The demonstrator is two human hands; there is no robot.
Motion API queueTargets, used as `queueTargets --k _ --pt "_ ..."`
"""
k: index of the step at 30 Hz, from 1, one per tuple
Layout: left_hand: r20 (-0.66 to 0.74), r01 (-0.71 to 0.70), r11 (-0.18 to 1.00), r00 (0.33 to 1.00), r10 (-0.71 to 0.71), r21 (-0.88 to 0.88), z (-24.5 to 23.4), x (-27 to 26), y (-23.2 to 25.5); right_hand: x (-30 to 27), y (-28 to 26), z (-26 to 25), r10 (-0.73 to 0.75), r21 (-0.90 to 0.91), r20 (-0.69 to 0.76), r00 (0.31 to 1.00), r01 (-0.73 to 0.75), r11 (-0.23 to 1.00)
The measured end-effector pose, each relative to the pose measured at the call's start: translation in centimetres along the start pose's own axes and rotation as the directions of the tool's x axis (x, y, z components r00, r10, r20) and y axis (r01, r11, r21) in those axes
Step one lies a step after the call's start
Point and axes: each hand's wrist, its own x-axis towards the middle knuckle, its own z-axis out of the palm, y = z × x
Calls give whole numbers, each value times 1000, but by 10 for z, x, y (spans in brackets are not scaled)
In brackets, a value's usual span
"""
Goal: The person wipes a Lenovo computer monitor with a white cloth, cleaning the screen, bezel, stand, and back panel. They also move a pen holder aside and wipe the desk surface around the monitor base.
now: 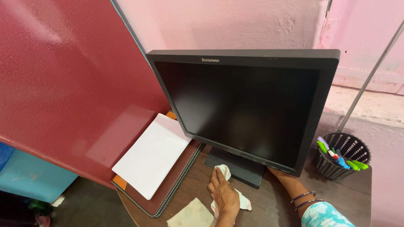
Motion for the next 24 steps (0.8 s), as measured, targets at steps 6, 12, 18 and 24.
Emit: queueTargets --k 6,12,18,24 --pt "52 -14 999 999 12 45 -6 -2 -2 -12 -11 4 10 41 5 1000 -10 999" --pt "110 34 995 993 -44 92 -11 1 3 -20 -13 2 25 78 -4 1000 -25 997" --pt "121 54 989 990 -71 135 -20 13 5 -38 -6 5 42 132 0 999 -42 990" --pt "146 55 988 986 -76 146 -28 28 -1 -64 -5 9 71 240 -12 997 -66 968"
